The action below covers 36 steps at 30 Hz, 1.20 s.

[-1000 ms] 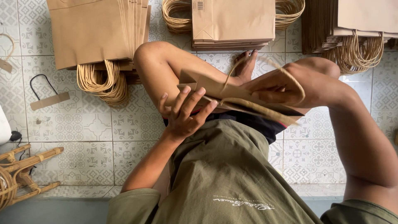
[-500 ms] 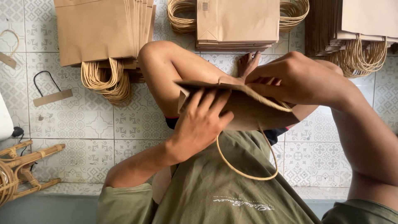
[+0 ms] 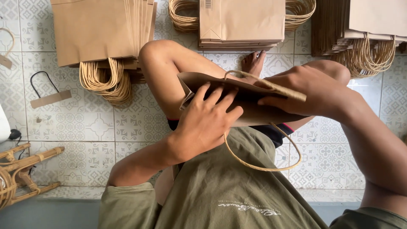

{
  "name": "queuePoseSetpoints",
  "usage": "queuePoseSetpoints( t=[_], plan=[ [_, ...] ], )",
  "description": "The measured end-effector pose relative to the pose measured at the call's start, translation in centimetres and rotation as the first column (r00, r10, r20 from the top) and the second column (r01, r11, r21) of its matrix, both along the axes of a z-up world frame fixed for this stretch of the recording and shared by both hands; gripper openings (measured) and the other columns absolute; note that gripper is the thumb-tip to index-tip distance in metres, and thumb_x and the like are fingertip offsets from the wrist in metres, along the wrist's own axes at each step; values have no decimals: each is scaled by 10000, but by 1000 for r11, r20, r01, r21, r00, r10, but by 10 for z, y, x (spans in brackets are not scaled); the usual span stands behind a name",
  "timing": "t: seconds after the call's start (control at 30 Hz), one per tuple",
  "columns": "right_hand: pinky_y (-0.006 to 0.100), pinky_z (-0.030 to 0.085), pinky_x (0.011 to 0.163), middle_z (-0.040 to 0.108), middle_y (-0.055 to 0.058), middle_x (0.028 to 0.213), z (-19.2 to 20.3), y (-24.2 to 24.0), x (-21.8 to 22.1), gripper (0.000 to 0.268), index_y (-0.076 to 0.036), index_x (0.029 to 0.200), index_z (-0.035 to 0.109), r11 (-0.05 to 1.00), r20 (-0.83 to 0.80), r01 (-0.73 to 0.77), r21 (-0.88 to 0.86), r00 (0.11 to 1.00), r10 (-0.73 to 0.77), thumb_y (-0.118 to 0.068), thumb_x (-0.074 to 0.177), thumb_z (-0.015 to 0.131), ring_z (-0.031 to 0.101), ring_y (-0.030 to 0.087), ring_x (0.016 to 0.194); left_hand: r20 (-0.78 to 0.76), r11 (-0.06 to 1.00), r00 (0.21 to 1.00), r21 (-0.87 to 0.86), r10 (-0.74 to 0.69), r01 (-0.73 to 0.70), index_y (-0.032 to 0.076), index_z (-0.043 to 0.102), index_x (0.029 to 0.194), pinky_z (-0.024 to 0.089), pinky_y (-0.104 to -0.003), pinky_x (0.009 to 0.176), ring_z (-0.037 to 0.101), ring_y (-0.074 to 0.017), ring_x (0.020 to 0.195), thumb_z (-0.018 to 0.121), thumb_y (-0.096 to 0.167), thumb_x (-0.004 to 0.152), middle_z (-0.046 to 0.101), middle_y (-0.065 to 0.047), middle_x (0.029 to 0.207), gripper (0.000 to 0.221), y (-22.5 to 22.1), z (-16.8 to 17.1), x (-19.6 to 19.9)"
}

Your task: The person sits cross-legged on a tiled floor and assembles flat brown paper bags by folding the bottom flaps to create a base, then inserting and securing the twisted paper handles. The person repeats this process for several bags, stacking the finished ones nearby.

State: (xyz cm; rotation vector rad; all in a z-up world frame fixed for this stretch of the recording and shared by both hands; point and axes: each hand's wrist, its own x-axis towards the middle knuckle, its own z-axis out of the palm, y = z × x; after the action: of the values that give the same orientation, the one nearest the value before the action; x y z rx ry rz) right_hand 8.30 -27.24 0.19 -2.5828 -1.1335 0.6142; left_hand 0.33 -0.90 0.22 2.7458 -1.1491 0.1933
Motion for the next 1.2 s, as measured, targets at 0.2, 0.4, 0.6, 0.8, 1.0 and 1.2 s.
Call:
queuePoseSetpoints(
  t=[0.2, 0.4, 0.6, 0.8, 1.0, 1.2],
  plan=[
    [340, 547, 427, 739, 58, 593, -1, 28, 9, 290, -130, 885, 771, 986, -90, 65, -151, 993, -79, -275, 1036, 570, 638, 189, 399, -45, 989, 994, 103, -97, 102, 169, 615, 944, 384, -391, 709, 577, -266, 829, 691, 230, 747, 656, -130, 991, 220, -4, -12, -2],
    [327, 645, 697, 767, 71, 747, -4, 11, 14, 230, -125, 1079, 767, 986, 177, 148, -80, 975, -133, -36, 867, 747, 719, 192, 600, -278, 982, 945, 24, -171, 185, 117, 563, 931, 377, -349, 353, 551, -269, 309, 636, 101, 753, 657, -132, 534, 193, -8, -5, -6],
    [332, 615, 486, 764, 252, 924, 63, 15, 11, 277, 54, 1284, 764, 968, 232, 180, 175, 948, -219, -46, 1050, 655, 758, 305, 677, -386, 934, 888, 143, -252, 327, 135, 589, 798, 371, -342, 394, 575, -237, 399, 698, 155, 775, 675, -106, 605, 114, -15, -4, -21],
    [285, 466, 380, 707, 102, 733, 71, -6, -12, 153, 21, 1132, 783, 976, 514, 216, 33, 834, -202, 145, 1118, 694, 661, 171, 523, -430, 937, 843, -26, -325, 348, 121, 574, 755, 342, -389, 331, 484, -313, 324, 665, 93, 687, 623, -143, 542, 116, -8, 2, -23],
    [309, 555, 484, 798, 157, 951, 91, 12, -26, 259, 54, 1215, 811, 986, 458, 123, 117, 874, -163, 69, 963, 755, 729, 228, 609, -155, 981, 973, 70, -170, 182, 171, 611, 873, 367, -330, 429, 594, -199, 360, 684, 181, 862, 684, -87, 595, 75, -13, 11, -31],
    [324, 584, 590, 801, 204, 1045, 107, 14, -30, 294, 100, 1153, 811, 969, 361, 73, 238, 919, -158, 86, 862, 766, 746, 253, 707, 166, 998, 985, 55, -44, 35, 106, 683, 991, 481, -431, 1068, 633, -199, 838, 713, 119, 800, 752, -102, 1034, 193, 15, 55, -39]
  ],
)
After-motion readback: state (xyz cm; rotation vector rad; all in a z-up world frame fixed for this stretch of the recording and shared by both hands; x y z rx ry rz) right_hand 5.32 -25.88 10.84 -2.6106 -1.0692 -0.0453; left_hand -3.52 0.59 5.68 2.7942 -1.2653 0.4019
